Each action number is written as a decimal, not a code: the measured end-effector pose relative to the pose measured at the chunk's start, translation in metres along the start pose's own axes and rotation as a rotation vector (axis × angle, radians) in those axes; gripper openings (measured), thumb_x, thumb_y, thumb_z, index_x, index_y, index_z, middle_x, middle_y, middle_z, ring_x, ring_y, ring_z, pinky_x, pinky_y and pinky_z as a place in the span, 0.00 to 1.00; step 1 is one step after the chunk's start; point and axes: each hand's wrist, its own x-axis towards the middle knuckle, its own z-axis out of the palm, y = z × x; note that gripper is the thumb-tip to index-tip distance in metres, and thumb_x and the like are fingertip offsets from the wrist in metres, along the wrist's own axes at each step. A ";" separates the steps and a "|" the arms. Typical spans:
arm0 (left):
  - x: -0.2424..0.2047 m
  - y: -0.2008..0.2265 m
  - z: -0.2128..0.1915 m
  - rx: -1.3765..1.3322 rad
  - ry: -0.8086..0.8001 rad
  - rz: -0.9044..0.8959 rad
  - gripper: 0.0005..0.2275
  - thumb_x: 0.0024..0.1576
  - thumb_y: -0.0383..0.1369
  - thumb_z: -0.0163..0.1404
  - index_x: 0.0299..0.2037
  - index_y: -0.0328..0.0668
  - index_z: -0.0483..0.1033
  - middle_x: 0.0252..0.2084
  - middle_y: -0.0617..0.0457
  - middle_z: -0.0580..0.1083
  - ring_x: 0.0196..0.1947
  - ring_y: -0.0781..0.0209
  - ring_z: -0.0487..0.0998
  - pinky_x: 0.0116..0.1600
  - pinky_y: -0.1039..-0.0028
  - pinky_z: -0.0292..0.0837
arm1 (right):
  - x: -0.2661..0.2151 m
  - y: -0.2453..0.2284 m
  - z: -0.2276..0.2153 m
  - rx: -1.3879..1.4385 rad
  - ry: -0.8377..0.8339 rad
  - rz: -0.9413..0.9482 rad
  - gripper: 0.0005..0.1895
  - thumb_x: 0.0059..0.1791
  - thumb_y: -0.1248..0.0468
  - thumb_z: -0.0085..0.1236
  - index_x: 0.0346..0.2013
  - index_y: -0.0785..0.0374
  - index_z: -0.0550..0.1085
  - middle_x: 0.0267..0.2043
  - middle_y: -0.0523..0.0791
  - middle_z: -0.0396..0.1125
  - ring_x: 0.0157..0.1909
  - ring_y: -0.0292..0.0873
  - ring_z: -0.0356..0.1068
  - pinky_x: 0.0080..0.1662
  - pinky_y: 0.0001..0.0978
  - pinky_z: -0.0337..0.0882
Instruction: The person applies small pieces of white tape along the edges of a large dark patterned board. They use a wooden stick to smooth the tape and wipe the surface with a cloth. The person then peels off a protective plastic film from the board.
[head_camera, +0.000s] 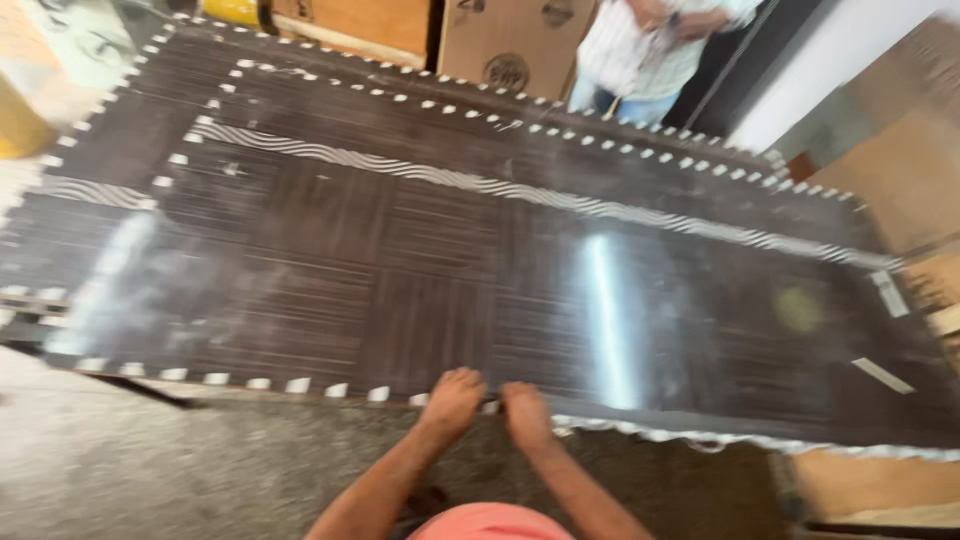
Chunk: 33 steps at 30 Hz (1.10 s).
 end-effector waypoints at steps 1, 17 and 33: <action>0.009 -0.003 0.008 0.013 -0.035 0.011 0.06 0.52 0.27 0.47 0.36 0.39 0.77 0.42 0.45 0.73 0.49 0.45 0.72 0.53 0.56 0.67 | 0.002 0.008 0.002 -0.046 -0.033 -0.011 0.06 0.40 0.71 0.54 0.31 0.62 0.72 0.35 0.53 0.69 0.41 0.58 0.69 0.46 0.52 0.68; 0.036 -0.010 0.010 0.049 -0.289 0.047 0.10 0.49 0.24 0.52 0.41 0.38 0.79 0.48 0.46 0.74 0.53 0.46 0.72 0.56 0.58 0.69 | -0.006 -0.016 -0.012 -0.135 0.062 0.135 0.07 0.43 0.74 0.55 0.34 0.62 0.72 0.37 0.52 0.69 0.46 0.58 0.68 0.49 0.52 0.67; 0.017 0.029 0.012 0.094 -0.240 -0.091 0.08 0.53 0.25 0.50 0.41 0.43 0.78 0.49 0.50 0.73 0.55 0.48 0.69 0.57 0.57 0.64 | -0.003 0.016 -0.049 0.417 -0.409 0.187 0.04 0.48 0.70 0.50 0.34 0.65 0.73 0.36 0.49 0.73 0.40 0.49 0.72 0.43 0.43 0.70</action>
